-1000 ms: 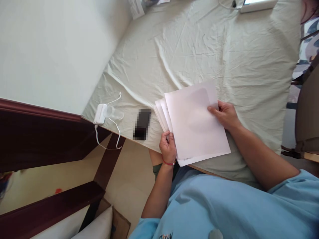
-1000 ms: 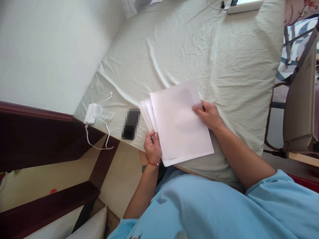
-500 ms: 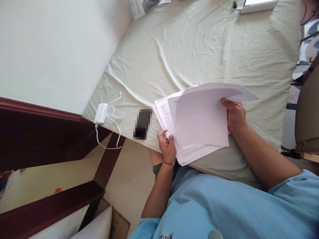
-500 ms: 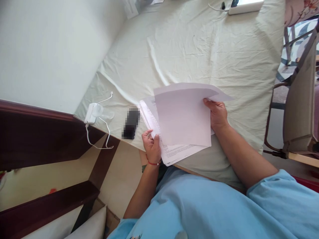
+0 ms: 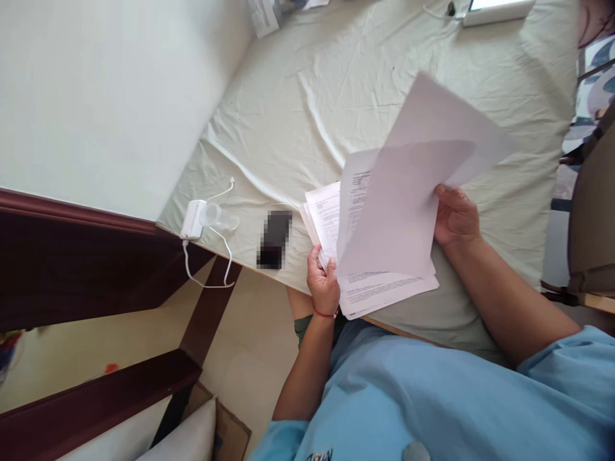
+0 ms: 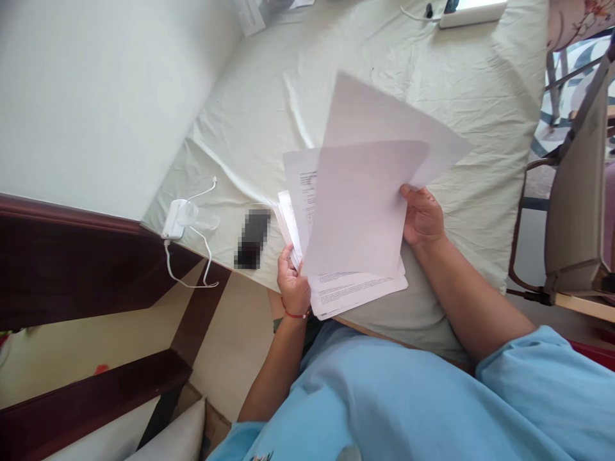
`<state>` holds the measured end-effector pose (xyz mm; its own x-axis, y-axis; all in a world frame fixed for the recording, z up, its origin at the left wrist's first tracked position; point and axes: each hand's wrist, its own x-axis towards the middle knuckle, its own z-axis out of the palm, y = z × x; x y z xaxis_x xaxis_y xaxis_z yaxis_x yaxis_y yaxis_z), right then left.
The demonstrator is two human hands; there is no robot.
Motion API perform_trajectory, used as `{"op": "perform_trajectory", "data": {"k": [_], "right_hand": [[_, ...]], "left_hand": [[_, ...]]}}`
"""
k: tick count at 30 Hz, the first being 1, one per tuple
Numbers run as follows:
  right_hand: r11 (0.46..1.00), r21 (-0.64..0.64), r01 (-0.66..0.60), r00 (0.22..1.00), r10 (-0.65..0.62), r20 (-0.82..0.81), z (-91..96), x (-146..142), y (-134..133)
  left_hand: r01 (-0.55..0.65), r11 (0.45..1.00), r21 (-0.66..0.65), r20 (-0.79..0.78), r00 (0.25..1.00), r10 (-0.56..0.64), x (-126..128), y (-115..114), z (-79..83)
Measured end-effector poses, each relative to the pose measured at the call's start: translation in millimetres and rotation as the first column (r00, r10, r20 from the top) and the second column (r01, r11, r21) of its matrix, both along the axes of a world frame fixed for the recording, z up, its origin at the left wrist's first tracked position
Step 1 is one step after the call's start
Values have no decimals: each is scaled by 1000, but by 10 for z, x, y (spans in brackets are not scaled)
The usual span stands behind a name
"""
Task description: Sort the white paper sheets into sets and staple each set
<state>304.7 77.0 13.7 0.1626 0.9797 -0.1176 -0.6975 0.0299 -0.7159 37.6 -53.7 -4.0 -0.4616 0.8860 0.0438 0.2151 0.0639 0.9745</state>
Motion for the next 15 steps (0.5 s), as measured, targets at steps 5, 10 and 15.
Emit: {"op": "perform_trajectory", "data": {"k": [5,10,15], "right_hand": [[999,-47,20,996,-24,-87,-30,68,32],[997,-71,-24,1000,24,-4,-23,17,12],[996,-46,-73,987,79,141,-4,-75,-40]], "left_hand": [[5,999,51,-25,1000,-4,-18,-4,-25],[-34,997,66,-69,997,38,-8,1,-7],[-45,997,57,-62,997,49,-11,-7,1]]}}
